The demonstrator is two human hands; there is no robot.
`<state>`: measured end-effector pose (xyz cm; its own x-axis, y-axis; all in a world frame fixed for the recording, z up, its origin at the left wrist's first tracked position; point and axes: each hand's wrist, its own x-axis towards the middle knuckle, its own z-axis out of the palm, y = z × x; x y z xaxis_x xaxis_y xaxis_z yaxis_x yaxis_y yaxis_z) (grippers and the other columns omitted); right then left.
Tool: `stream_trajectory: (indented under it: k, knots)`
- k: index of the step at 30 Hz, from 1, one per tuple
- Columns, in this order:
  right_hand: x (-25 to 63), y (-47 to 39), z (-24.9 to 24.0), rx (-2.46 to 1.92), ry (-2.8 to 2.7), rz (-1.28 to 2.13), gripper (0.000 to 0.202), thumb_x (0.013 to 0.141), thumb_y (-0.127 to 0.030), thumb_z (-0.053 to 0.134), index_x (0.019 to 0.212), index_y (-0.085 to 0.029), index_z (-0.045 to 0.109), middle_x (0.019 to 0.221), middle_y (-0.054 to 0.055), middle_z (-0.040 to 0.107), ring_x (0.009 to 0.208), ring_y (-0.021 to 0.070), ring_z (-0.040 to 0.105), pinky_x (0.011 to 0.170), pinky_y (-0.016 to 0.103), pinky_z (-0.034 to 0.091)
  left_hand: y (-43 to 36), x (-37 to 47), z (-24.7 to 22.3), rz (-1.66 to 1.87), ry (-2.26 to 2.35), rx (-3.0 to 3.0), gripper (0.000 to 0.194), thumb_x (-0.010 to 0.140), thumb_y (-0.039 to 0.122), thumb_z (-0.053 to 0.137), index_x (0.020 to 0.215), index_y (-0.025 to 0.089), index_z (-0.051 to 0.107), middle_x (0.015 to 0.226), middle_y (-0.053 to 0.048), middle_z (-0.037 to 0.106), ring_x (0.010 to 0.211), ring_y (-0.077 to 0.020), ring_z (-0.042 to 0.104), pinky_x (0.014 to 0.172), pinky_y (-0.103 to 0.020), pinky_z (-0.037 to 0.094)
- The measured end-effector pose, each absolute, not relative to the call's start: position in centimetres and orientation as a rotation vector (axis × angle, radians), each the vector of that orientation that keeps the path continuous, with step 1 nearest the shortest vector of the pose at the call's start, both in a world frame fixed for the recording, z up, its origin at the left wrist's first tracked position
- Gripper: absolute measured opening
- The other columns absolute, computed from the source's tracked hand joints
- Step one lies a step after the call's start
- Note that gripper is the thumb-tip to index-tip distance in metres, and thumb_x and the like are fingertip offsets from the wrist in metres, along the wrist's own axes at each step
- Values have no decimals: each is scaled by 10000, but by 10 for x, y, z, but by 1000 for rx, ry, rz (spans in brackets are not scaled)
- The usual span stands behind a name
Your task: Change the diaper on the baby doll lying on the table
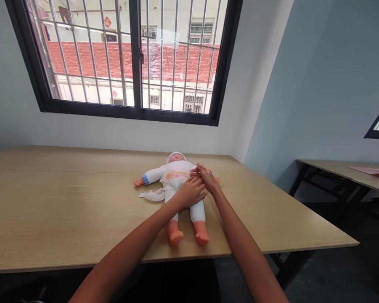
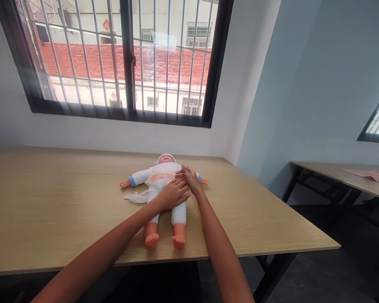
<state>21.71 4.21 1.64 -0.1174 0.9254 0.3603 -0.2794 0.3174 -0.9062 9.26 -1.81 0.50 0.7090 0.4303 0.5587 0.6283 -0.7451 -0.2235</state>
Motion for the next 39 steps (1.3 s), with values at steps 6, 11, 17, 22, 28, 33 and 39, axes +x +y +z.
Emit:
stream_trajectory:
  k: [6,11,17,22,28,33,39]
  knots:
    - [234,54,7,-619,-855,1065,414,778,-600,651,681,-218,522,614,-13,608,566,125,612,551,244,538,-27,90,10,-613,-1000,-2384,342,944,454,465,970,154,628,1025,-120,637,1009,-263,570,945,-414,441]
    - [235,59,-6,-762,-820,955,381,817,-572,589,689,-223,507,541,-33,543,459,104,509,444,228,466,-30,90,12,-627,-1073,-2339,375,944,482,458,1022,154,621,1070,-131,633,1022,-276,569,921,-433,436]
    - [233,55,-4,-808,-868,948,373,783,-571,605,687,-224,509,538,-34,535,449,108,489,454,248,451,-29,89,11,-576,-971,-2351,316,960,415,452,970,155,632,1052,-115,649,1003,-251,583,982,-439,421]
    - [227,48,4,-757,-1150,998,261,711,-461,664,707,-202,634,616,-12,595,560,112,538,569,245,471,-25,89,8,-581,-903,-2343,309,960,383,457,933,147,655,1055,-132,670,1030,-249,595,1025,-434,412]
    - [224,43,7,-773,-1511,1053,258,711,-323,610,890,-203,753,779,0,692,750,137,605,760,268,482,-26,91,10,-624,-869,-2382,234,935,272,486,939,143,680,1026,-152,688,1067,-277,599,995,-425,459]
    - [224,42,6,-786,-1601,1057,244,708,-301,635,890,-200,761,952,29,734,906,162,633,879,293,475,-26,92,11,-613,-875,-2443,199,916,230,496,948,187,688,1017,-135,698,1030,-287,602,971,-443,483]
    - [224,42,8,-746,-1585,1081,233,631,-374,757,754,-180,719,759,-7,697,761,138,612,749,264,491,-25,92,7,-661,-897,-2541,219,920,232,468,905,210,686,1019,-135,695,1096,-306,572,1069,-496,407]
